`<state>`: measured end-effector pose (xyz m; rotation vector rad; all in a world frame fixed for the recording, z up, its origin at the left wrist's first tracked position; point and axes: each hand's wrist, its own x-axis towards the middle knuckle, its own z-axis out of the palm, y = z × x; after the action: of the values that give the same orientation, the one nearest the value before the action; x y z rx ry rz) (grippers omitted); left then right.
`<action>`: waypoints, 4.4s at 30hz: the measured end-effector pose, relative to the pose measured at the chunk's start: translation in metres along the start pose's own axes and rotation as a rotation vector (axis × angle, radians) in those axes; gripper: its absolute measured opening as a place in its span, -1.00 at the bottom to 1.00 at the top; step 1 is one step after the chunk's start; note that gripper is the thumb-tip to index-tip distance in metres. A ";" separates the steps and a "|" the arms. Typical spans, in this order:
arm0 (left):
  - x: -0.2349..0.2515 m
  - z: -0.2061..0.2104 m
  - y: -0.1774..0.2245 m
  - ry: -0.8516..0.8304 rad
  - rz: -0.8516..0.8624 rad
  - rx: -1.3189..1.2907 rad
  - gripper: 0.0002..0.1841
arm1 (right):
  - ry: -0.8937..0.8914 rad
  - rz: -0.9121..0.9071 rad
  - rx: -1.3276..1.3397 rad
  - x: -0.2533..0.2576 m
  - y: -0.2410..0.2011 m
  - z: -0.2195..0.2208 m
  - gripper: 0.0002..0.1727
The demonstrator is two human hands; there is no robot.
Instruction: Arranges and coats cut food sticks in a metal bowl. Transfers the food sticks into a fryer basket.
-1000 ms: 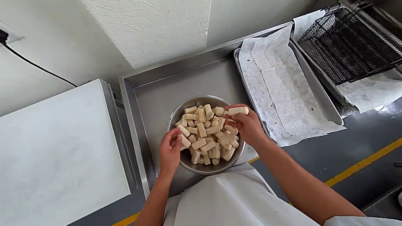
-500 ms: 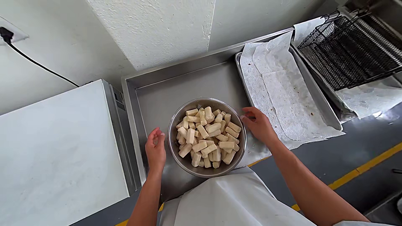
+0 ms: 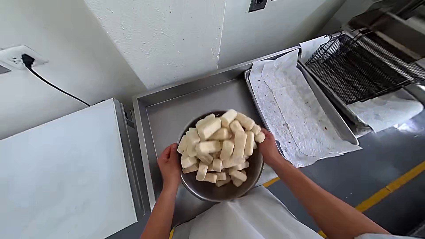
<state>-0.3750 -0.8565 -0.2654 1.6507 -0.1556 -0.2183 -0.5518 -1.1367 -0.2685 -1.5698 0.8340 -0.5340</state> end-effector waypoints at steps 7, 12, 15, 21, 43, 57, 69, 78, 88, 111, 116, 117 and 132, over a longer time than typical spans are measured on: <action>0.001 0.006 0.007 0.033 -0.135 0.178 -0.72 | 0.032 0.229 -0.104 -0.002 0.002 0.004 -0.50; -0.009 -0.004 0.018 0.017 0.169 0.075 -0.74 | 0.054 -0.154 -0.020 -0.010 -0.002 -0.013 -0.57; 0.003 0.007 -0.022 -0.006 -0.142 0.119 -0.73 | 0.064 0.118 -0.063 -0.007 0.035 -0.001 -0.57; 0.003 0.012 0.013 0.046 -0.006 0.213 -0.75 | 0.096 0.081 -0.135 -0.008 -0.002 -0.005 -0.52; 0.007 0.053 -0.007 -0.526 0.312 0.721 -0.37 | -0.452 -0.259 -0.849 0.003 -0.026 0.071 -0.19; 0.008 0.007 -0.023 -0.023 -0.365 0.061 -0.66 | 0.041 0.373 -0.023 0.001 0.034 -0.002 -0.45; -0.090 0.181 0.112 -0.398 -0.031 -0.040 -0.73 | 0.465 0.206 0.329 -0.129 -0.044 -0.207 -0.72; -0.258 0.427 0.071 -0.957 -0.262 0.004 -0.72 | 0.897 0.335 0.252 -0.262 0.043 -0.446 -0.69; -0.278 0.605 0.217 -1.226 -0.046 0.021 -0.75 | 0.912 0.185 0.189 -0.214 -0.061 -0.636 -0.71; 0.059 1.079 0.226 -1.019 0.144 0.139 -0.69 | 0.794 -0.252 -0.567 0.373 -0.139 -0.821 -0.75; 0.086 1.110 0.191 -0.974 0.078 0.085 -0.71 | 0.748 -0.284 -0.692 0.411 -0.128 -0.813 -0.73; 0.088 1.113 0.188 -0.968 0.087 0.078 -0.71 | 0.736 -0.295 -0.712 0.416 -0.128 -0.814 -0.72; 0.098 1.131 0.175 -0.983 0.063 -0.013 -0.70 | 0.686 -0.293 -0.874 0.444 -0.138 -0.817 -0.72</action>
<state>-0.5397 -1.9903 -0.1898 1.3953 -0.9370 -0.9667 -0.8481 -2.0000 -0.0428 -2.3735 1.4931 -1.0430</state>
